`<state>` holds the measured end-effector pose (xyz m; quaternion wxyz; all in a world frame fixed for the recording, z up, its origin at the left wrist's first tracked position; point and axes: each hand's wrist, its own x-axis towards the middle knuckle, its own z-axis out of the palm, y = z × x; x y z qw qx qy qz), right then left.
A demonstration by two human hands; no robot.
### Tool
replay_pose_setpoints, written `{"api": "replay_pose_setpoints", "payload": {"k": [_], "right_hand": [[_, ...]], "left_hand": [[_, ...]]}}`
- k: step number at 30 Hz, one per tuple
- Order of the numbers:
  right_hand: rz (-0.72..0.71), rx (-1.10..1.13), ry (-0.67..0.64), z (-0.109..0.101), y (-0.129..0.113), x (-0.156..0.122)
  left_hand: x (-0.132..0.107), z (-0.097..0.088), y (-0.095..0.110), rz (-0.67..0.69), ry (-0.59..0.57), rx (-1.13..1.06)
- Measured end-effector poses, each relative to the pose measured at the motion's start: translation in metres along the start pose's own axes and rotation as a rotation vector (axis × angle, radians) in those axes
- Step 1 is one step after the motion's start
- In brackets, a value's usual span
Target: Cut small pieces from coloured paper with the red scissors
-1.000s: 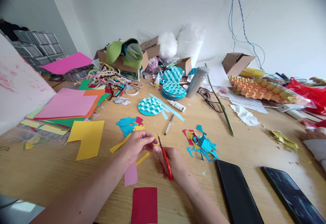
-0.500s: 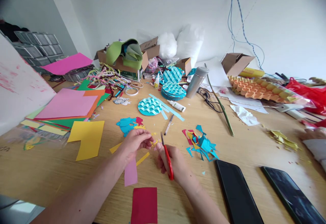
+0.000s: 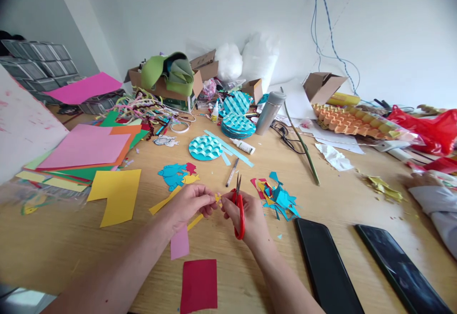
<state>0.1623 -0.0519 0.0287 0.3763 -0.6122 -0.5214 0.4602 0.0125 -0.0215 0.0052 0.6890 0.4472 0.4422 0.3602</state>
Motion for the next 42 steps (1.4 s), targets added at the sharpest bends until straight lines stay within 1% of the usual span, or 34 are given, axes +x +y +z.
{"api": "replay_pose_setpoints", "payload": {"k": [3,6,8,11,15,18,20,24,29,32,42], "right_hand": [[0.001,-0.039,0.013,0.0,-0.001,0.0],[0.014,-0.129,0.043,0.0,0.002,0.001],[0.023,-0.19,0.028,-0.001,0.005,0.002],[0.032,-0.267,-0.012,-0.001,0.01,0.004],[-0.011,-0.375,0.022,-0.001,0.015,0.006],[-0.044,-0.401,0.037,-0.002,0.016,0.006],[-0.02,-0.374,-0.007,-0.002,0.014,0.005],[0.089,-0.258,-0.195,-0.002,0.009,-0.001],[0.088,-0.215,-0.336,0.0,0.009,-0.004],[0.074,-0.217,-0.364,0.001,0.011,-0.004],[0.103,-0.204,-0.362,0.003,0.009,-0.004]], "left_hand": [[0.0,0.001,0.001,-0.025,0.025,0.044],[0.001,-0.001,0.001,-0.039,0.051,0.123],[0.002,-0.002,0.001,-0.032,0.06,0.152],[0.005,-0.004,-0.001,-0.019,0.071,0.151],[0.006,-0.004,0.0,-0.02,0.077,0.126],[0.005,-0.004,0.001,-0.01,0.083,0.09],[0.005,-0.004,0.003,0.002,0.098,0.063],[0.005,-0.004,0.007,0.032,0.12,0.004],[0.002,-0.003,0.012,0.038,0.131,-0.034],[0.001,-0.002,0.012,0.051,0.123,-0.034],[0.002,0.0,0.005,0.046,0.113,0.003]]}}
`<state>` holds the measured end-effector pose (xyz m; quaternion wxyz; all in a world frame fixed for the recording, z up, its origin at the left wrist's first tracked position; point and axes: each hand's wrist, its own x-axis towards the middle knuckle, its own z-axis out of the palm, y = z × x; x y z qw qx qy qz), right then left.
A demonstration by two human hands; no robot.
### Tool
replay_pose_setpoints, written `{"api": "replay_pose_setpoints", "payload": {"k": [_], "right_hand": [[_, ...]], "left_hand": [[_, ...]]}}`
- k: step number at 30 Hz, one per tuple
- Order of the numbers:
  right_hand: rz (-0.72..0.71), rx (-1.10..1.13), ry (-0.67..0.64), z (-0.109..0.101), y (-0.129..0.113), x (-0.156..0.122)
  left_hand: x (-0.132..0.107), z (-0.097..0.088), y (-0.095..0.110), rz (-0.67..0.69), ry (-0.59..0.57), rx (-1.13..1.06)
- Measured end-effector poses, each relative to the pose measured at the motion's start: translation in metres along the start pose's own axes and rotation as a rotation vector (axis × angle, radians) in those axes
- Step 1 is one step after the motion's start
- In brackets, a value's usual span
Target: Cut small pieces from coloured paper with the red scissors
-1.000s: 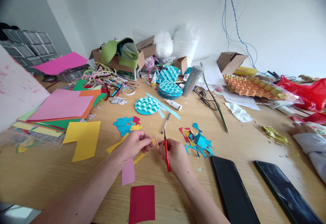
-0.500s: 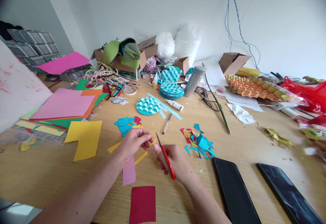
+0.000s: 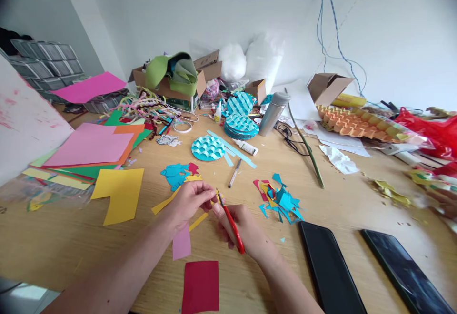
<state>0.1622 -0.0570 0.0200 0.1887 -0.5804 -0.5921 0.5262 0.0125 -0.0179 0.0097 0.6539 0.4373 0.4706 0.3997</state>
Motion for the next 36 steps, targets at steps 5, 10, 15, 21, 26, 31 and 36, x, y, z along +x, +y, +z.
{"api": "replay_pose_setpoints", "payload": {"k": [5,10,15,21,26,31,36], "right_hand": [[0.004,0.005,-0.001,0.0005,0.0012,-0.0013],[0.037,0.012,0.009,0.0008,-0.0001,-0.0019],[0.046,0.009,0.007,0.0011,-0.0034,-0.0009],[0.055,-0.018,0.028,0.0028,0.0006,0.0006],[0.075,-0.032,0.037,0.0036,-0.0004,0.001],[0.088,-0.05,0.06,0.0051,-0.0014,0.0011],[0.103,-0.053,0.079,0.006,0.0002,0.0024]], "left_hand": [[0.0002,0.0003,-0.001,0.0,0.006,0.004],[-0.0001,0.0006,-0.0004,0.0,0.002,-0.013],[0.0001,0.0008,-0.0005,0.005,0.003,-0.021],[0.0003,0.0013,-0.0022,0.004,0.008,-0.021],[-0.0008,0.0021,-0.0013,0.007,0.008,-0.016],[-0.0007,0.003,-0.0021,0.003,0.024,-0.024],[-0.0002,0.0037,-0.0029,0.004,0.027,-0.053]]}}
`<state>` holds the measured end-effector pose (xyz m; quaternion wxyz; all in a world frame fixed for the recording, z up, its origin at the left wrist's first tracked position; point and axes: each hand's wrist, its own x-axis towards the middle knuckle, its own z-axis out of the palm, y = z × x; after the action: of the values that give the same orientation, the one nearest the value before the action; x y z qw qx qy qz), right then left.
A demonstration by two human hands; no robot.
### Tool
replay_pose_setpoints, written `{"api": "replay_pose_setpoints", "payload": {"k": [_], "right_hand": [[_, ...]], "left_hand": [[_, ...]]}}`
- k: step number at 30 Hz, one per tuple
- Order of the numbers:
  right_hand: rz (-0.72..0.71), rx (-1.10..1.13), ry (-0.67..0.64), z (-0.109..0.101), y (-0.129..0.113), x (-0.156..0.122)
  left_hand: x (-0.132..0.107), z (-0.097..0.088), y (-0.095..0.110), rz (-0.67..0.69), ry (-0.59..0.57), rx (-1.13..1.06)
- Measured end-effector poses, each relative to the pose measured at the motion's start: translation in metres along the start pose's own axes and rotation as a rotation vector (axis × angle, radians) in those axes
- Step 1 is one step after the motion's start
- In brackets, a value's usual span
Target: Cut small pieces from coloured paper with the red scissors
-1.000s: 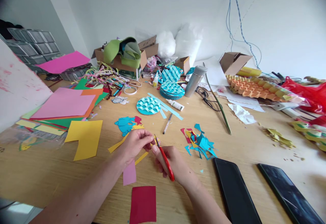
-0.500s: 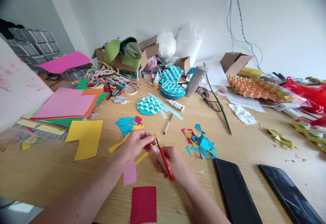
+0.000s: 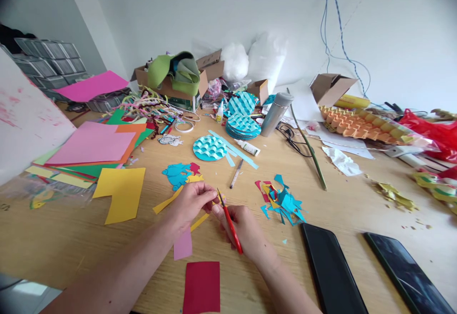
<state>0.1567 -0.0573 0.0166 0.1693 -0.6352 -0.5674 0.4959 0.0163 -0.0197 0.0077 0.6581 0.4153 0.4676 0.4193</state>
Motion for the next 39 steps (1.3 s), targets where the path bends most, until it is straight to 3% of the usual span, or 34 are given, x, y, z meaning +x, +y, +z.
{"api": "replay_pose_setpoints", "payload": {"k": [19,23,28,34,37,39], "right_hand": [[-0.011,-0.077,0.057,0.001,-0.004,-0.001],[-0.097,-0.408,0.188,-0.003,0.0,0.004],[-0.128,-0.89,0.358,-0.007,0.006,0.005],[-0.116,-0.97,0.402,-0.011,0.002,-0.003],[-0.095,-0.911,0.45,-0.02,0.0,-0.006],[-0.076,-0.81,0.565,-0.032,-0.001,-0.007]], "left_hand": [[-0.001,0.001,0.003,-0.016,0.021,-0.004],[0.002,-0.004,0.005,0.0,0.079,-0.038],[0.0,-0.009,0.014,0.137,0.169,0.029],[-0.007,0.013,0.033,0.197,0.032,0.227],[0.005,0.029,0.046,0.237,-0.015,0.338],[0.02,0.038,0.051,0.311,-0.004,0.372]]}}
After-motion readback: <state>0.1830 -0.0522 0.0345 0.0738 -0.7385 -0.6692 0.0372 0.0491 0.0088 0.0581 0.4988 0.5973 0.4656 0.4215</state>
